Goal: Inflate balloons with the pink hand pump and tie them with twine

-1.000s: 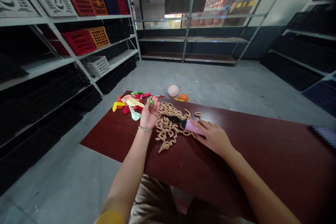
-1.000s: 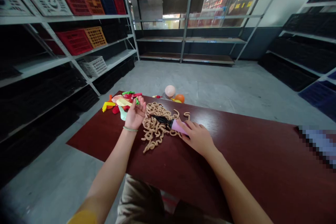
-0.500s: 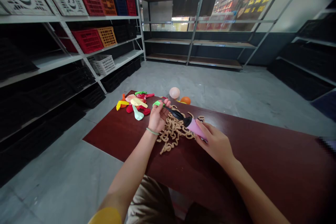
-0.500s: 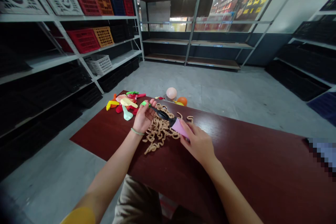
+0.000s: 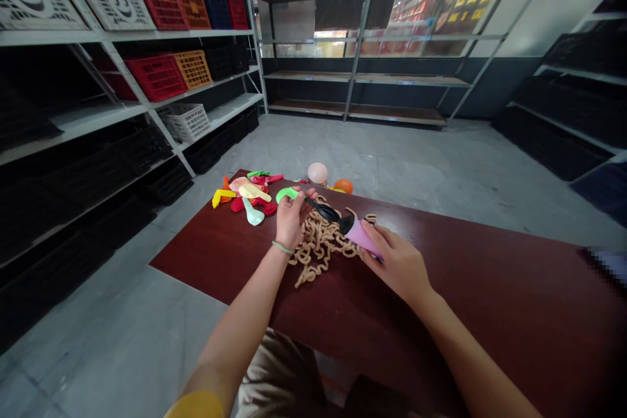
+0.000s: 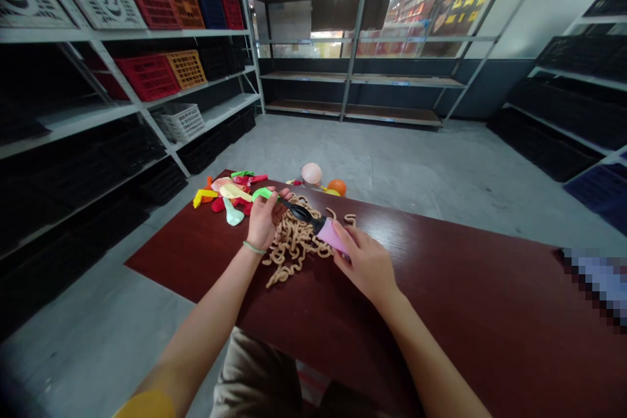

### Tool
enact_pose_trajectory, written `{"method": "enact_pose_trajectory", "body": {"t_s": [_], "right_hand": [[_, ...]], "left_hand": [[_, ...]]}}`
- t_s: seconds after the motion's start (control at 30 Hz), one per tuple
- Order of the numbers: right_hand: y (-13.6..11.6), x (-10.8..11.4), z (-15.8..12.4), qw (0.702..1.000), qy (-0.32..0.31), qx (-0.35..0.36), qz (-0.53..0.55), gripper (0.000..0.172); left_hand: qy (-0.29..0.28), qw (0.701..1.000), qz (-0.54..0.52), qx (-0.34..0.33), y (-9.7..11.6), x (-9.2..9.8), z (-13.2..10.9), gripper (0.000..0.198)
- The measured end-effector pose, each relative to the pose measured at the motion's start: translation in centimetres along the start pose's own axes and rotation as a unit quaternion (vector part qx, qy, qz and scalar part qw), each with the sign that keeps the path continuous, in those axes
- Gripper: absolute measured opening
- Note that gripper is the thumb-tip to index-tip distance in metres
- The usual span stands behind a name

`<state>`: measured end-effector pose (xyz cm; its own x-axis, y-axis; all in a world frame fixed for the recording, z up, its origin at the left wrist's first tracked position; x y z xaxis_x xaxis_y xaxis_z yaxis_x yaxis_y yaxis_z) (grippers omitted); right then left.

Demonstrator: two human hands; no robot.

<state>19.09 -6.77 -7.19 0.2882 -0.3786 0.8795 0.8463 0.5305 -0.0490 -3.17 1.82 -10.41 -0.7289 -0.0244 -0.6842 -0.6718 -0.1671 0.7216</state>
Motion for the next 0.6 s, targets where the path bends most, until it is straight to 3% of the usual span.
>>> {"method": "enact_pose_trajectory", "body": {"t_s": [0.6], "right_hand": [[-0.3,-0.3,0.2,0.999,-0.027,-0.012,0.013,0.057]], "left_hand": [[-0.032,0.999,0.033,0.005,-0.7,-1.8,-0.7,0.042]]}}
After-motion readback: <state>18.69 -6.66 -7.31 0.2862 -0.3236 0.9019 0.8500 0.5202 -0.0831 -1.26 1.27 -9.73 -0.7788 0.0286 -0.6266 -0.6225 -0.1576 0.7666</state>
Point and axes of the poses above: each hand's wrist, its own z-axis towards the middle knuckle, its own x-axis out of the back of the hand, y = z × x, the point moved 10 cm from there along z, towards the middle knuckle, and after that the axes turned 7 degrees about -y, right-handed, at the moved point
